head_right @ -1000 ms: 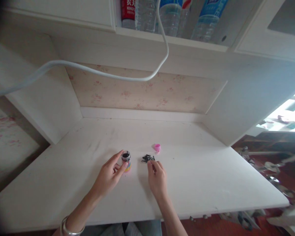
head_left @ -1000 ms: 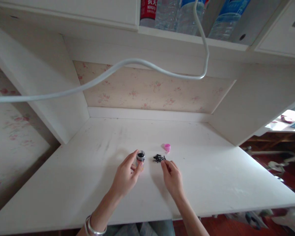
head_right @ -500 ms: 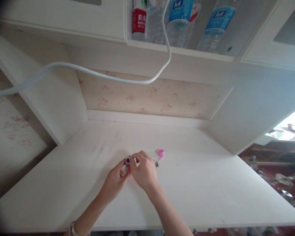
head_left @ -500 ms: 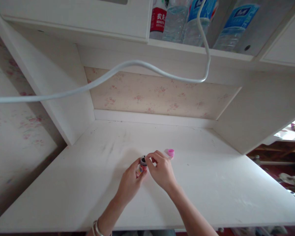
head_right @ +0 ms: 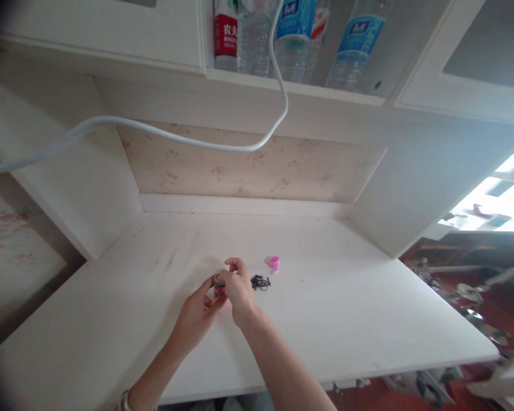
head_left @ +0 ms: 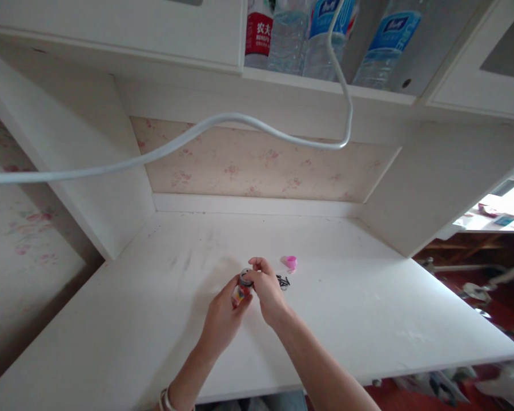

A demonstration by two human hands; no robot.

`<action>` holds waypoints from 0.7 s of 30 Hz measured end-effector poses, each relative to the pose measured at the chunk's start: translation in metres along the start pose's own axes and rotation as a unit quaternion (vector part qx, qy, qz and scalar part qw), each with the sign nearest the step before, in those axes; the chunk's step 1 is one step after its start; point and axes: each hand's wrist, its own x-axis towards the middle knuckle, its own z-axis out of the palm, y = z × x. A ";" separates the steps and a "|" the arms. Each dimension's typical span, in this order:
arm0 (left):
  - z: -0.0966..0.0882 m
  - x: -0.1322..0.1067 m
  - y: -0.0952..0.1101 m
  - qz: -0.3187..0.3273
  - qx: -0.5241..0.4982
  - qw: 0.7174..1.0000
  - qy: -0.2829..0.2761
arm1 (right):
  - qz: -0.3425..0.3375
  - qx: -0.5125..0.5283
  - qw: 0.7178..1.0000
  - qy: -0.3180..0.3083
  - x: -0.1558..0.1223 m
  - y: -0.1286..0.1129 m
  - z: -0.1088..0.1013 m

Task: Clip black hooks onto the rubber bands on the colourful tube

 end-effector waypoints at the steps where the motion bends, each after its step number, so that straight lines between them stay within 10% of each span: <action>1: 0.000 0.000 0.000 0.001 0.003 1.000 -0.001 | 0.001 0.006 1.000 -0.001 -0.001 0.000 0.001; 13: 0.002 0.000 -0.001 0.022 0.026 0.999 0.006 | -0.077 -0.068 0.995 -0.002 -0.004 -0.006 -0.009; 21: 0.005 0.000 -0.012 0.008 0.054 0.998 0.021 | -0.160 -0.165 0.972 -0.042 -0.008 0.015 -0.059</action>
